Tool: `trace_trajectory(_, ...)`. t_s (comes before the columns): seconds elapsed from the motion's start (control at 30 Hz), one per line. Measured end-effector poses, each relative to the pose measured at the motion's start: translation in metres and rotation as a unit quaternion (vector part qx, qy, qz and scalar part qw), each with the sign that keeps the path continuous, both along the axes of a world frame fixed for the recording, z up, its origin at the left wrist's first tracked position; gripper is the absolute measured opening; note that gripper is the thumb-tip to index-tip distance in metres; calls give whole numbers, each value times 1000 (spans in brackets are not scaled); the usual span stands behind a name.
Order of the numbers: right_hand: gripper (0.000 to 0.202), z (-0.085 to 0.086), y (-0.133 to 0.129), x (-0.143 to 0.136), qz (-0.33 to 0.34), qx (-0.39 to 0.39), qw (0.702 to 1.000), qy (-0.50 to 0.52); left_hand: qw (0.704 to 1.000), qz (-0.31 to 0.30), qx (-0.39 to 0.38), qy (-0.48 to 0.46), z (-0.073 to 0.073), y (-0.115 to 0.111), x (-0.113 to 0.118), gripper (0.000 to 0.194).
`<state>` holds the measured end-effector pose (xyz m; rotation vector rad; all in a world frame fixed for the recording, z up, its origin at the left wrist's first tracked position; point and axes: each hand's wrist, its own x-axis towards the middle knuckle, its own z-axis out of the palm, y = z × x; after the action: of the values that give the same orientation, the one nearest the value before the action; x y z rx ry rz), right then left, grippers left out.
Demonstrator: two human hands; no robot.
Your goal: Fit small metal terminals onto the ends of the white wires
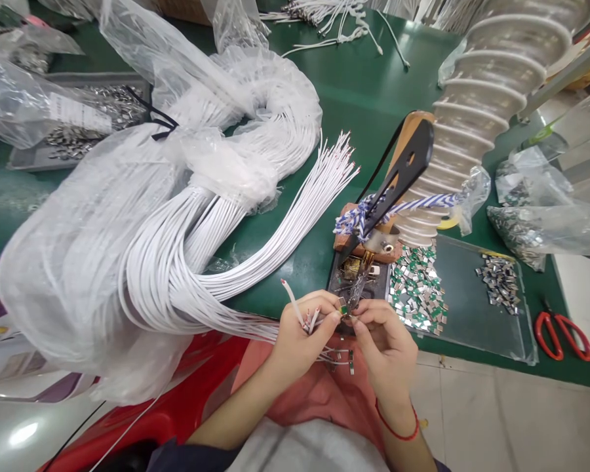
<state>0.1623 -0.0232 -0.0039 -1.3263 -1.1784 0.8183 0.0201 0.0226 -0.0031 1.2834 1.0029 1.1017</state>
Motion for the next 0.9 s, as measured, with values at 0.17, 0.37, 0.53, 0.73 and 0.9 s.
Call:
trace_trajectory(0.17,11,0,-12,7,17,-31,999,1,1000,-20,-18,-3,0,-8,-10,27)
trace_trajectory(0.37,4,8,-16,13,148,-88,984,-55,993,-113,-25,17,-4,-29,-23,37)
trace_trajectory(0.53,9,11,-17,23,219,-89,971,-42,976,-209,-63,24,-6,-35,-26,44)
trace_trajectory(0.73,10,21,-20,47,386,-74,915,-90,975,-207,-84,14,-6,-37,-25,51)
trace_trajectory(0.9,7,27,-19,45,384,-61,911,-137,965,-224,-135,11,-9,-44,-23,57)
